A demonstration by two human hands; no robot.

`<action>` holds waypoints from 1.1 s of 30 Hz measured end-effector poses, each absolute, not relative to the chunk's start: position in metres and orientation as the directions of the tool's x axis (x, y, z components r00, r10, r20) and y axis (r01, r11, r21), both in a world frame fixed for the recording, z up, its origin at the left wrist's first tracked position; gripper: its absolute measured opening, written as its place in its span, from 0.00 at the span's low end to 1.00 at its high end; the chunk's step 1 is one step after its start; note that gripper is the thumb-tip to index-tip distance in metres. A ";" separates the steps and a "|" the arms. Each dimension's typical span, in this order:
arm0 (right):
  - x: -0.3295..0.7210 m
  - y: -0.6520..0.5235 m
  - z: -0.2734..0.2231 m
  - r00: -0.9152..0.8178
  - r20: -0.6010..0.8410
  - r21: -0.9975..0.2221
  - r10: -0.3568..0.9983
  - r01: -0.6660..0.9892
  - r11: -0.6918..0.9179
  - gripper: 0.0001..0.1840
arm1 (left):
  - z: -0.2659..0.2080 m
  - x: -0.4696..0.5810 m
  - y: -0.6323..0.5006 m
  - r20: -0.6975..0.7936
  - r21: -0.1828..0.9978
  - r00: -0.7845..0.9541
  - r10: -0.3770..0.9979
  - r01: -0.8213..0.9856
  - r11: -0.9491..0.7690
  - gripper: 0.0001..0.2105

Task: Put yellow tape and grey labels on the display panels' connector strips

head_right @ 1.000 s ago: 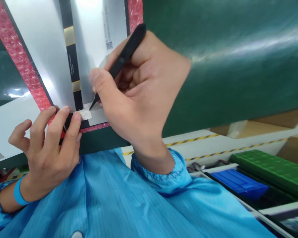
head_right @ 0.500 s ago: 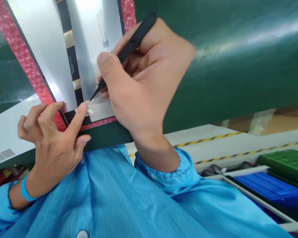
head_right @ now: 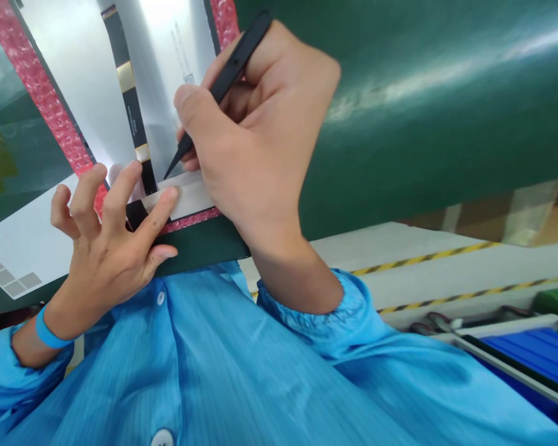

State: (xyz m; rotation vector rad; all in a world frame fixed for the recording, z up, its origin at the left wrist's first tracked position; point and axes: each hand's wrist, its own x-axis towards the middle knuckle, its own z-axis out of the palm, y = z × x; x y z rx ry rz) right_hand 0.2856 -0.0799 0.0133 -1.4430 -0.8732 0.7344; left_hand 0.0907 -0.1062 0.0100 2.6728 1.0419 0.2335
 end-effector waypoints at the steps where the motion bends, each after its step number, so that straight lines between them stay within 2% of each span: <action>1: 0.286 -0.080 0.012 0.514 0.067 -0.996 0.855 0.083 0.028 0.14 | 0.010 0.089 -0.104 0.052 0.305 0.744 0.666 0.624 -0.720 0.31; 4: 0.286 -0.079 0.010 0.525 0.091 -0.995 0.846 0.085 0.055 0.12 | 0.014 0.078 -0.100 0.044 0.333 0.758 0.651 0.603 -0.725 0.29; 8: 0.287 -0.078 0.008 0.526 0.092 -0.996 0.845 0.064 0.069 0.12 | 0.019 0.070 -0.098 0.049 0.299 0.727 0.684 0.643 -0.705 0.25; 12: 0.288 -0.079 0.007 0.515 0.082 -0.997 0.854 0.044 0.069 0.13 | 0.020 0.081 -0.098 0.044 0.289 0.742 0.669 0.632 -0.719 0.27; 17: 0.289 -0.079 0.005 0.541 0.088 -0.996 0.836 0.042 0.078 0.10 | 0.017 0.093 -0.099 0.007 0.312 0.709 0.705 0.668 -0.675 0.26; 23: 0.287 -0.079 0.000 0.550 0.010 -0.997 0.835 -0.058 0.050 0.10 | 0.024 0.069 -0.105 0.002 0.281 0.621 0.783 0.751 -0.597 0.19; 25: 0.286 -0.079 -0.001 0.558 -0.049 -0.993 0.828 -0.115 0.019 0.10 | 0.029 0.066 -0.106 0.010 0.327 0.554 0.832 0.785 -0.526 0.19; 28: 0.282 -0.079 0.000 0.575 -0.134 -0.981 0.807 -0.191 -0.027 0.10 | 0.037 0.074 -0.100 -0.009 0.498 0.385 0.923 0.802 -0.330 0.26; 30: 0.280 -0.078 0.000 0.587 -0.157 -0.976 0.795 -0.217 -0.032 0.10 | 0.040 0.085 -0.089 -0.097 0.598 0.251 0.963 0.788 -0.145 0.33; 33: 0.279 -0.078 -0.003 0.587 -0.164 -0.969 0.793 -0.246 -0.018 0.10 | 0.043 0.099 -0.068 -0.280 0.705 0.105 0.954 0.697 0.130 0.39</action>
